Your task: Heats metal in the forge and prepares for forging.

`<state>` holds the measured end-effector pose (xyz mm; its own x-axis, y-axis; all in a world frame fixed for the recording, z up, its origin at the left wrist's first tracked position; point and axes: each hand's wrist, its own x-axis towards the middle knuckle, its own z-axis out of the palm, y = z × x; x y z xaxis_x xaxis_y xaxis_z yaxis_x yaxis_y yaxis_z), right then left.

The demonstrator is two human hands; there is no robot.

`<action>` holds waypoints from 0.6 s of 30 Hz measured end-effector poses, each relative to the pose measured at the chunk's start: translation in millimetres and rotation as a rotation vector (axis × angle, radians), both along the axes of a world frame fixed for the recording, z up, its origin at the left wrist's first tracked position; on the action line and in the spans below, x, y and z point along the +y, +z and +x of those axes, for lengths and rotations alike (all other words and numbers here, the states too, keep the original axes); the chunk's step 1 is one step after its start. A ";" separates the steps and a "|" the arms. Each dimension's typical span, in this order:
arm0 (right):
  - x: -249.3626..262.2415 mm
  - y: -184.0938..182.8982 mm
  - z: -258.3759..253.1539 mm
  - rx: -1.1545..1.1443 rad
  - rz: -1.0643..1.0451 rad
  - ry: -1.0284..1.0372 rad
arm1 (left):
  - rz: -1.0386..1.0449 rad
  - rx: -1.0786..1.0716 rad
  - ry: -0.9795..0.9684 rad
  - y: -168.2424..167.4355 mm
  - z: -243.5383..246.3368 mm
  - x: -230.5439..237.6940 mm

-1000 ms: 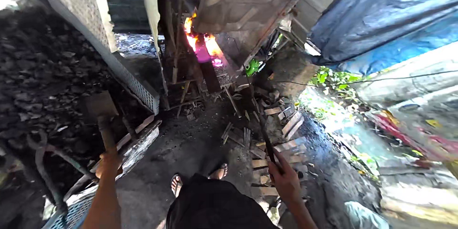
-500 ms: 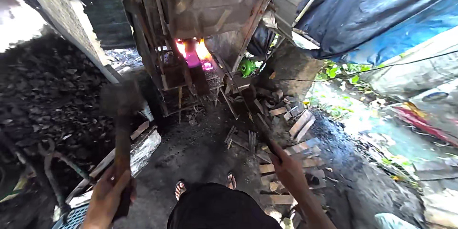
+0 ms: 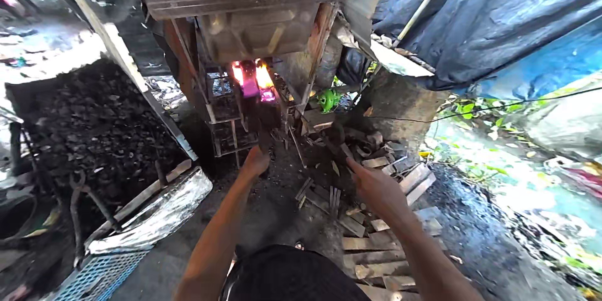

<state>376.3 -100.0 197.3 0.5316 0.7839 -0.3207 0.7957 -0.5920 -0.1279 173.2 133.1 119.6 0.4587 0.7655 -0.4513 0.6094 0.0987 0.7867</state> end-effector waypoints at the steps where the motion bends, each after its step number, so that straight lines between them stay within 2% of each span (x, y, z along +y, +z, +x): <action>1: 4.2 -2.1 0.5 0.004 -0.013 0.002 | 0.027 0.028 0.002 -3.1 14.4 8.0; 8: 7.2 -10.3 -9.5 0.017 -0.087 -0.012 | 0.077 0.134 0.064 -14.5 72.8 45.4; 13: -43.9 -15.0 -26.2 -0.014 -0.002 -0.020 | 0.045 0.090 0.088 -28.2 78.0 49.1; 18: -82.2 -21.6 -47.6 -0.012 0.059 -0.063 | 0.075 0.015 0.124 -56.5 71.9 39.0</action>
